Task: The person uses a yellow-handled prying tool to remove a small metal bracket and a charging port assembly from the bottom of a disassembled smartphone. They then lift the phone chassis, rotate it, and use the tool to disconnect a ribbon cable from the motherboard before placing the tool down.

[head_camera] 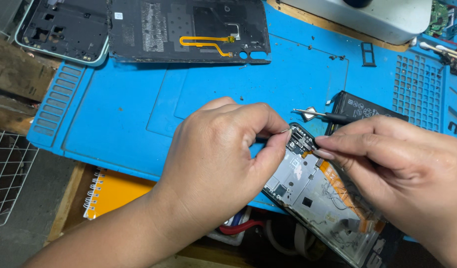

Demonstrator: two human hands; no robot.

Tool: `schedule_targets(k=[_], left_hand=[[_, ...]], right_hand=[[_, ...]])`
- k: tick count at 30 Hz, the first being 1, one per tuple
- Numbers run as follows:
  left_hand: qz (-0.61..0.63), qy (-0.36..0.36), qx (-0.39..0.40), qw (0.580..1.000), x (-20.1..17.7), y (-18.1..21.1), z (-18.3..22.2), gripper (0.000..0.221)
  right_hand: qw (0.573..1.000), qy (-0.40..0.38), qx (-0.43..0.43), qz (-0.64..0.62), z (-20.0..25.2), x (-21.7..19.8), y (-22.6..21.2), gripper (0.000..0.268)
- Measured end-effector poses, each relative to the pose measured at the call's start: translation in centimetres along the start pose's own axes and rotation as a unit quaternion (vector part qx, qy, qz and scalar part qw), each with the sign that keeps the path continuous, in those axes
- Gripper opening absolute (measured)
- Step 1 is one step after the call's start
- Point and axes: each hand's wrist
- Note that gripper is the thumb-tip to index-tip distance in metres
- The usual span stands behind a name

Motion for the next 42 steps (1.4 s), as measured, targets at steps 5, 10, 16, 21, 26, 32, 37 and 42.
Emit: schedule_targets(k=[5,10,16,21,26,32,37,42], left_hand=[[0.001,-0.002,-0.005,1.000,0.2,0.1,0.0,0.005],[0.009,-0.003,0.004,1.000,0.2,0.1,0.0,0.005],[-0.015,0.006,0.051,0.999,0.1,0.0,0.3,0.006],[-0.012,0.005,0.051,0.999,0.0,-0.5,0.5,0.007],[-0.010,0.004,0.043,0.999,0.1,-0.7,0.6,0.008],[-0.025,0.011,0.077,0.997,0.1,-0.7,0.9,0.009],[-0.017,0.007,0.083,0.996,0.0,-0.9,1.2,0.009],[-0.023,0.008,0.087,0.996,0.0,-1.0,1.2,0.010]], right_hand=[[1.000,0.018,0.000,-0.001,0.4,0.4,0.3,0.020],[0.999,0.020,-0.024,-0.022,0.4,0.4,0.5,0.022],[1.000,0.017,-0.017,0.006,0.4,0.3,0.2,0.023],[1.000,0.012,0.002,0.029,0.4,0.4,-0.6,0.024],[0.999,0.007,0.016,0.039,0.3,0.6,-0.9,0.021],[0.998,-0.051,0.003,0.037,-0.5,-0.5,-0.9,0.025],[0.986,-0.056,-0.104,0.120,-1.7,-0.4,-1.4,0.029],[0.984,-0.044,-0.104,0.139,-2.0,-0.1,-2.1,0.019]])
Point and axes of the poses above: each hand's wrist, its own z-axis away from the middle knuckle, its own x-axis out of the palm, y = z × x, and after that the axes turned 2 degrees about -y, right-handed
